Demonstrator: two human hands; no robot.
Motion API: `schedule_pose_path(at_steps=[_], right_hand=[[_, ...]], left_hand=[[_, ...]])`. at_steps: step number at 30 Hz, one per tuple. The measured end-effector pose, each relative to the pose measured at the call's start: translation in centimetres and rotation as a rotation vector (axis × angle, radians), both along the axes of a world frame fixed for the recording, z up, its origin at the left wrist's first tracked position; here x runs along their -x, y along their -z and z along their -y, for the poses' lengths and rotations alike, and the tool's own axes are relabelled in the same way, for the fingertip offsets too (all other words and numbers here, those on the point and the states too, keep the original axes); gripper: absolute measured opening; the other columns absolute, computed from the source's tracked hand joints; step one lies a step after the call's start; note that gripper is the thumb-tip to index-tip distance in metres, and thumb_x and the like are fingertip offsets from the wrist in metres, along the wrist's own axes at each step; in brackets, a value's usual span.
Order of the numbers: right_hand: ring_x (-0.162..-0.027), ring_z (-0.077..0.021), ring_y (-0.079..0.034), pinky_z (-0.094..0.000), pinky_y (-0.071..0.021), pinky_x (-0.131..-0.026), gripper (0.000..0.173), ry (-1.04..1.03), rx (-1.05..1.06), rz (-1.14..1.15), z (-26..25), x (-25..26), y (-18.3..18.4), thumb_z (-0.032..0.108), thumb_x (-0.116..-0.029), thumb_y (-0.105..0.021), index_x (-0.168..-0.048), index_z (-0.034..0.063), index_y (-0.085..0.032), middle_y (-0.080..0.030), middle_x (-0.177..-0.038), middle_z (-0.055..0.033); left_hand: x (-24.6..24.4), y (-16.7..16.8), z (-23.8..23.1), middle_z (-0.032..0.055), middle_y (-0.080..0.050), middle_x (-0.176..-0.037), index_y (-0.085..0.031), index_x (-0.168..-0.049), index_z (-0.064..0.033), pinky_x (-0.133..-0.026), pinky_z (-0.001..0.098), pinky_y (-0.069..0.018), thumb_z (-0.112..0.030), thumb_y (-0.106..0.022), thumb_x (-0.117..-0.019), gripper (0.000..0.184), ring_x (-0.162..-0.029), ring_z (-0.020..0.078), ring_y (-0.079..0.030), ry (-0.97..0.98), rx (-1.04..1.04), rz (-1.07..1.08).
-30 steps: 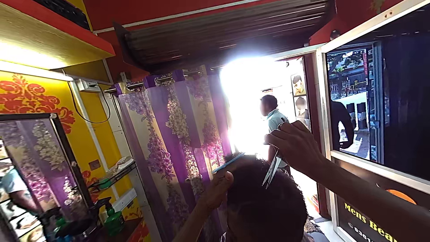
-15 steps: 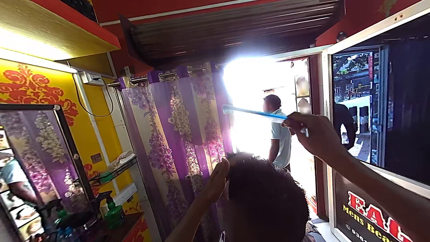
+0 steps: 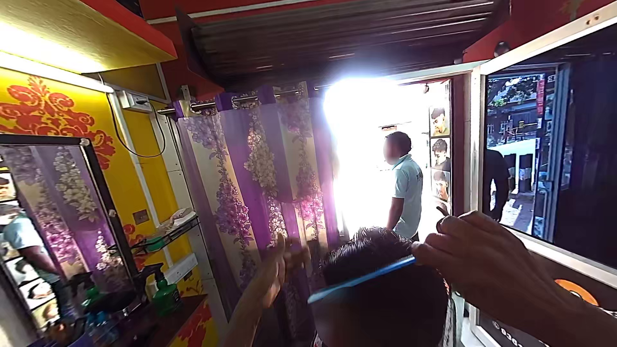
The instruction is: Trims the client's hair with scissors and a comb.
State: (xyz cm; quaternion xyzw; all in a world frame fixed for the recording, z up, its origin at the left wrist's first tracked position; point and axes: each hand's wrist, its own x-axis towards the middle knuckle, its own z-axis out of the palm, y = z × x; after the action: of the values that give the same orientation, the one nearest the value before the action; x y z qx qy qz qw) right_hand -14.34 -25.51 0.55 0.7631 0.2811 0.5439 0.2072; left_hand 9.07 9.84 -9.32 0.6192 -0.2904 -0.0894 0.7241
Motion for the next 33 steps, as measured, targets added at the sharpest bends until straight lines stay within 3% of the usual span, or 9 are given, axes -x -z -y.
schedule_pose_path(at_steps=[3,6,8,10,13,15,18,25,33], right_hand=[[-0.062,-0.017,-0.052,-0.0371,-0.0401,-0.06,0.013,0.118,-0.1,-0.035,0.3,-0.6,-0.4,0.017,-0.0935,-0.056,-0.084,0.0217,-0.064,-0.052,-0.065,0.0054],[-0.059,-0.0172,-0.054,-0.039,-0.0417,-0.059,0.011,0.224,-0.166,-0.105,0.9,-1.6,-0.4,0.013,-0.0819,-0.069,-0.079,0.023,-0.065,-0.055,-0.062,0.0062],[-0.059,-0.0165,-0.056,-0.0391,-0.0427,-0.058,0.013,0.257,-0.196,-0.148,1.5,-2.3,-0.2,0.015,-0.0785,-0.073,-0.077,0.025,-0.065,-0.056,-0.062,0.0076],[-0.058,-0.016,-0.057,-0.039,-0.043,-0.057,0.014,0.276,-0.227,-0.171,1.9,-2.6,0.2,0.016,-0.0781,-0.075,-0.076,0.0255,-0.065,-0.058,-0.062,0.0084],[-0.055,-0.016,-0.059,-0.0405,-0.0442,-0.055,0.019,0.319,-0.267,-0.228,2.2,-2.9,0.8,0.018,-0.076,-0.081,-0.072,0.0248,-0.063,-0.058,-0.059,0.0071],[-0.056,-0.018,-0.061,-0.0423,-0.046,-0.056,0.017,0.397,-0.284,-0.341,2.0,-2.7,0.3,0.02,-0.0819,-0.077,-0.072,0.0223,-0.064,-0.058,-0.058,0.0035],[-0.075,-0.0236,-0.068,-0.0471,-0.0488,-0.072,0.011,0.59,-0.367,-0.678,1.0,-2.1,-1.8,0.023,-0.096,-0.063,-0.089,0.0191,-0.072,-0.069,-0.075,-0.003],[-0.095,-0.0328,-0.069,-0.0533,-0.0509,-0.079,0.015,0.694,-0.432,-0.955,0.7,-3.2,-3.0,0.023,-0.098,-0.061,-0.103,0.0121,-0.071,-0.071,-0.093,-0.0116],[-0.106,-0.0386,-0.066,-0.061,-0.0506,-0.085,0.022,0.56,-0.554,-1.164,2.5,-5.2,-0.5,0.022,-0.0986,-0.063,-0.115,0.0088,-0.07,-0.07,-0.109,-0.0177]], left_hand=[[1.5,4.8,-2.0,0.0224,-0.061,-0.139,-0.056,-0.135,-0.0107,-0.11,0.0545,-0.0463,-0.053,-0.051,-0.1022,0.054,-0.129,0.0404,-0.058,0.499,0.063,-0.057],[2.8,4.1,-0.3,0.0205,-0.051,-0.15,-0.055,-0.145,-0.0138,-0.115,0.0555,-0.0395,-0.033,-0.067,-0.0978,0.052,-0.139,0.0397,-0.048,0.802,0.159,0.068],[3.4,1.3,1.6,0.0147,-0.048,-0.154,-0.049,-0.152,-0.0143,-0.115,0.0509,-0.0404,-0.037,-0.073,-0.0919,0.069,-0.139,0.0325,-0.049,0.808,0.096,0.184],[3.7,-1.6,3.7,0.0115,-0.039,-0.161,-0.041,-0.157,-0.0121,-0.115,0.0455,-0.0401,-0.05,-0.073,-0.0883,0.084,-0.142,0.0276,-0.045,0.771,-0.036,0.311],[3.1,-3.9,7.0,0.015,-0.035,-0.163,-0.034,-0.159,-0.0077,-0.119,0.0483,-0.0346,-0.064,-0.067,-0.0861,0.098,-0.147,0.0297,-0.037,0.783,-0.143,0.44],[2.0,-4.4,8.6,0.015,-0.039,-0.16,-0.037,-0.158,-0.0079,-0.119,0.049,-0.034,-0.065,-0.065,-0.0877,0.094,-0.147,0.0296,-0.038,0.784,-0.155,0.457],[0.8,-4.3,10.2,0.0121,-0.048,-0.154,-0.045,-0.154,-0.0105,-0.117,0.0466,-0.0374,-0.06,-0.062,-0.0937,0.08,-0.142,0.0253,-0.045,0.731,-0.17,0.398],[0.6,-4.2,12.9,0.0125,-0.056,-0.145,-0.047,-0.153,-0.0112,-0.111,0.0428,-0.0453,-0.06,-0.055,-0.0979,0.074,-0.132,0.0226,-0.055,0.667,-0.203,0.296],[1.2,-3.6,13.7,0.0147,-0.057,-0.144,-0.05,-0.151,-0.012,-0.111,0.0458,-0.0454,-0.068,-0.049,-0.0964,0.078,-0.131,0.0254,-0.056,0.699,-0.161,0.173]])
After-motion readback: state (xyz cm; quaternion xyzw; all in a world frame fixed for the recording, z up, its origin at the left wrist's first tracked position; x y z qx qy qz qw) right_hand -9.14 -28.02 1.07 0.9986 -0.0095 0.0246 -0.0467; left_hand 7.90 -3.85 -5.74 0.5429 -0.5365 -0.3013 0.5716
